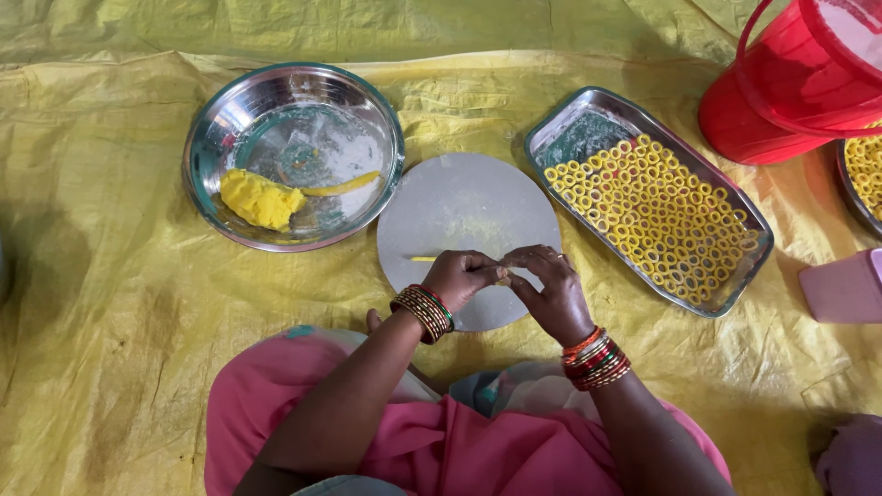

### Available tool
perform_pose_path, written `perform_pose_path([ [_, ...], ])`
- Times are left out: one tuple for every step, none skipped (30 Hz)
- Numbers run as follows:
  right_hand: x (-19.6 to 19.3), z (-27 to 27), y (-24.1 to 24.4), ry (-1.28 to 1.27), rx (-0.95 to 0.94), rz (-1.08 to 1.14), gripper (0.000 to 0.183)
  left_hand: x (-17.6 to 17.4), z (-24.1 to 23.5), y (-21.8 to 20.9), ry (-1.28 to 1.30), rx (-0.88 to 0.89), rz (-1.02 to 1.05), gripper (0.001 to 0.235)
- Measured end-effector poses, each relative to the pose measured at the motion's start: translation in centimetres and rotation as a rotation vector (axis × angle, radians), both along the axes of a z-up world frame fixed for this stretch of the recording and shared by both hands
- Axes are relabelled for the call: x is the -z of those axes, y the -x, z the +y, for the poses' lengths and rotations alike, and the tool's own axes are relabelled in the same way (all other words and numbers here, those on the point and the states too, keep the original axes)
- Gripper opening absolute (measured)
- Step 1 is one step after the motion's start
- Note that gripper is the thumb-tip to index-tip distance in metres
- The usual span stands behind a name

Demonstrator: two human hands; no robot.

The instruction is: The person rolls yellow dough into thin ropes on a floured board, then shapes them into small rings and places them on a metal tray. The process is repeated continuously throughout the clip.

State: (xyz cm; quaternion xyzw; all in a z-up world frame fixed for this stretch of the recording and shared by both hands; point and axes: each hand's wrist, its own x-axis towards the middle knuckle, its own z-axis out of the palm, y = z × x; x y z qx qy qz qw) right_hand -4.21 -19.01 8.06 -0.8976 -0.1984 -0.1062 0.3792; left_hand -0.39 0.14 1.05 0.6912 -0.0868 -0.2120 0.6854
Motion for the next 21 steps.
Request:
perform_pose_path([
  [-0.1, -0.3, -0.1, -0.049, -0.037, 0.075, 0.030, -0.1, 0.1, 0.0, 0.020, 0.004, -0.003, 0.029],
  [-0.1, -0.7, -0.2, -0.098, -0.073, 0.152, 0.035, -0.1, 0.2, 0.0, -0.010, -0.010, -0.009, 0.029],
  [-0.1, -1.0, -0.4, -0.173, -0.058, 0.209, 0.031, -0.1, 0.3, -0.1, -0.040, -0.023, -0.015, 0.028],
  [-0.2, -1.5, -0.5, -0.248, -0.043, 0.266, 0.029, -0.1, 0.3, -0.2, -0.069, -0.037, -0.021, 0.028],
  [-0.2, -1.8, -0.6, -0.322, -0.027, 0.323, 0.026, -0.1, 0.4, -0.3, -0.029, -0.040, 0.008, 0.028],
  [-0.1, -2.0, -0.7, -0.334, -0.024, 0.344, 0.025, 0.0, 0.5, -0.4, 0.012, -0.042, 0.035, 0.027],
  [-0.1, -2.2, -0.8, -0.346, -0.020, 0.365, 0.024, 0.0, 0.5, -0.5, 0.052, -0.044, 0.062, 0.027],
  [0.1, -2.2, -0.8, -0.359, -0.016, 0.386, 0.023, 0.0, 0.5, -0.6, 0.059, -0.035, 0.059, 0.027],
  [0.2, -2.1, -0.8, -0.314, -0.028, 0.333, 0.023, 0.1, 0.4, -0.6, 0.066, -0.026, 0.056, 0.028],
  [0.4, -1.9, -0.8, -0.271, -0.038, 0.280, 0.022, 0.2, 0.3, -0.5, 0.073, -0.016, 0.054, 0.028],
  [0.6, -1.7, -0.7, -0.227, -0.049, 0.227, 0.023, 0.2, 0.2, -0.5, 0.093, -0.013, 0.061, 0.028],
  [0.7, -1.4, -0.6, -0.190, -0.015, 0.212, 0.022, 0.3, 0.0, -0.4, 0.113, -0.010, 0.068, 0.029],
  [0.7, -1.2, -0.5, -0.153, 0.020, 0.198, 0.022, 0.4, 0.0, -0.3, 0.132, -0.007, 0.075, 0.029],
  [0.7, -1.0, -0.5, -0.116, 0.052, 0.183, 0.021, 0.4, 0.0, -0.4, 0.114, -0.009, 0.091, 0.031],
  [0.6, -0.8, -0.4, -0.104, 0.053, 0.166, 0.020, 0.5, 0.1, -0.4, 0.096, -0.010, 0.107, 0.033],
  [0.4, -0.7, -0.3, -0.091, 0.055, 0.148, 0.019, 0.6, 0.1, -0.4, 0.078, -0.012, 0.122, 0.036],
  [0.2, -0.6, -0.3, -0.078, 0.056, 0.130, 0.018, 0.7, 0.2, -0.4, 0.076, -0.003, 0.112, 0.035],
  [0.0, -0.5, -0.2, -0.047, 0.058, 0.095, 0.019, 0.7, 0.2, -0.5, 0.074, 0.007, 0.103, 0.034],
  [-0.2, -0.4, -0.1, -0.015, 0.061, 0.061, 0.019, 0.9, 0.1, -0.5, 0.073, 0.016, 0.093, 0.034],
  [-0.4, -0.4, 0.0, 0.016, 0.064, 0.026, 0.020, 1.0, 0.0, -0.4, 0.117, 0.020, 0.102, 0.033],
  [-0.5, -0.4, 0.0, 0.043, 0.047, 0.005, 0.020, 1.1, -0.1, -0.3, 0.161, 0.024, 0.112, 0.032],
])
